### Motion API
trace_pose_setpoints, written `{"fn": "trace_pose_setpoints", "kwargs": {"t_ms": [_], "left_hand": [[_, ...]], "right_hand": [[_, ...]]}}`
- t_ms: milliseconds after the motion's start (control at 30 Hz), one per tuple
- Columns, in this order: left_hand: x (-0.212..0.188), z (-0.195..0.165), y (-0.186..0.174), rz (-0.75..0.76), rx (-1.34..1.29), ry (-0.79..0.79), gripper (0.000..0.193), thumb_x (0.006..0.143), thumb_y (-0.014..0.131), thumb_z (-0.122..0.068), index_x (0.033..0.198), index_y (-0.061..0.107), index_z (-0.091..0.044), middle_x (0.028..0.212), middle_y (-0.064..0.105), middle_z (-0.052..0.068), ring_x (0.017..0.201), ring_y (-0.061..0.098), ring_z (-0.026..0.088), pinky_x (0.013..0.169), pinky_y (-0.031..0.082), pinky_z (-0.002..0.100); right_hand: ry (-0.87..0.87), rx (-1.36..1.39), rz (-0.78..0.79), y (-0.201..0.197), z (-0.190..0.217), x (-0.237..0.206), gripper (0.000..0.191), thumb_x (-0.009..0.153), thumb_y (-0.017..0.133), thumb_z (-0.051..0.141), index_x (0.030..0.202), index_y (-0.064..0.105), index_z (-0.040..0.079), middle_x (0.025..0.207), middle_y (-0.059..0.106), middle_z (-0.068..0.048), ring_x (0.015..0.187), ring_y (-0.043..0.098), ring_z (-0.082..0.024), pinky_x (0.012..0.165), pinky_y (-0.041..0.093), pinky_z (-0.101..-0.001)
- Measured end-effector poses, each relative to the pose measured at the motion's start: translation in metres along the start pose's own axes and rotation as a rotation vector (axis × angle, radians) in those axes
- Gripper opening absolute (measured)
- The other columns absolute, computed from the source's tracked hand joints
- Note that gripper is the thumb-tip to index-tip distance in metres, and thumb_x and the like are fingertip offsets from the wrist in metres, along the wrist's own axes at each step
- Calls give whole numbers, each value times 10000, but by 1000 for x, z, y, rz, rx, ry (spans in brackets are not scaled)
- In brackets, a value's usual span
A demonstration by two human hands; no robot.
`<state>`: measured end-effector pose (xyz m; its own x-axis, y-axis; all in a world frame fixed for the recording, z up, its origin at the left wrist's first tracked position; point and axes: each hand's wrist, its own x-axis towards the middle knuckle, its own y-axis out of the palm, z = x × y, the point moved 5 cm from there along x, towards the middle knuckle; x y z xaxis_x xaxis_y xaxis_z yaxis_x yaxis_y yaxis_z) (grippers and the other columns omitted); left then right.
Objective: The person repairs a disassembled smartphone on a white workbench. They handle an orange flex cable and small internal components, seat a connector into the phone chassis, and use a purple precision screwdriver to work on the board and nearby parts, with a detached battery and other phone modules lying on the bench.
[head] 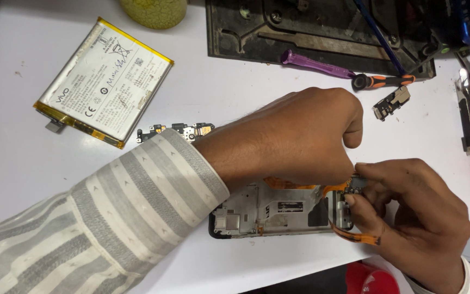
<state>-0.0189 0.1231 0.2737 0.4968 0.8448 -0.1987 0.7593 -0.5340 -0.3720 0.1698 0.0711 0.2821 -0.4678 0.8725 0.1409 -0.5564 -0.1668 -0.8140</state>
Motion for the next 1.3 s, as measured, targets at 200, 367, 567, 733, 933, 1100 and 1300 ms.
{"fn": "trace_pose_setpoints", "kwargs": {"t_ms": [200, 367, 567, 733, 933, 1100, 1300], "left_hand": [[-23, 8, -18, -55, 24, 90, 403, 627, 729, -86, 1024, 697, -29, 871, 762, 123, 812, 763, 185, 690, 598, 334], [-51, 19, -34, -5, 0, -9, 411, 635, 705, -72, 1042, 670, -35, 875, 758, 126, 808, 768, 193, 677, 605, 346], [-87, 24, -54, -6, 17, 15, 430, 620, 711, -65, 1047, 676, -32, 870, 755, 123, 811, 772, 192, 682, 607, 340], [-112, 22, -61, 3, 4, 13, 445, 620, 719, -69, 1061, 670, -35, 860, 759, 114, 809, 765, 183, 680, 602, 340], [-146, 20, -61, 28, -2, -62, 417, 695, 698, -48, 1110, 668, -42, 887, 776, 118, 788, 804, 205, 674, 633, 362], [-164, 18, -66, -27, 3, 21, 404, 620, 705, -59, 1022, 680, -32, 869, 758, 120, 812, 769, 193, 693, 604, 349], [-178, 23, -72, -35, 4, 26, 403, 624, 721, -89, 1023, 686, -41, 891, 759, 115, 853, 768, 193, 730, 602, 348]], "right_hand": [[-18, -5, -2, 15, 29, 4, 433, 800, 787, -10, 1215, 673, -56, 1023, 655, -114, 776, 692, -92, 585, 530, -214], [-56, 13, -6, 29, 62, 9, 426, 807, 776, -12, 1215, 661, -55, 1037, 652, -108, 782, 684, -78, 609, 530, -212], [1, 19, -3, 46, 96, 10, 445, 797, 767, -37, 1230, 667, -64, 1035, 654, -122, 774, 683, -92, 574, 500, -225], [-11, 12, -12, 53, 118, 6, 440, 809, 781, -34, 1235, 673, -60, 1018, 659, -111, 771, 686, -86, 577, 500, -224], [10, 64, -34, 56, 146, -12, 424, 813, 760, -36, 1226, 664, -62, 1056, 652, -127, 822, 695, -112, 636, 558, -237], [41, 61, -39, 59, 164, -18, 438, 813, 756, -32, 1238, 658, -72, 1072, 654, -147, 837, 706, -126, 620, 557, -238], [1, 27, -22, 67, 181, -20, 437, 813, 771, -10, 1231, 657, -66, 1050, 656, -131, 814, 708, -113, 601, 564, -222]]}}
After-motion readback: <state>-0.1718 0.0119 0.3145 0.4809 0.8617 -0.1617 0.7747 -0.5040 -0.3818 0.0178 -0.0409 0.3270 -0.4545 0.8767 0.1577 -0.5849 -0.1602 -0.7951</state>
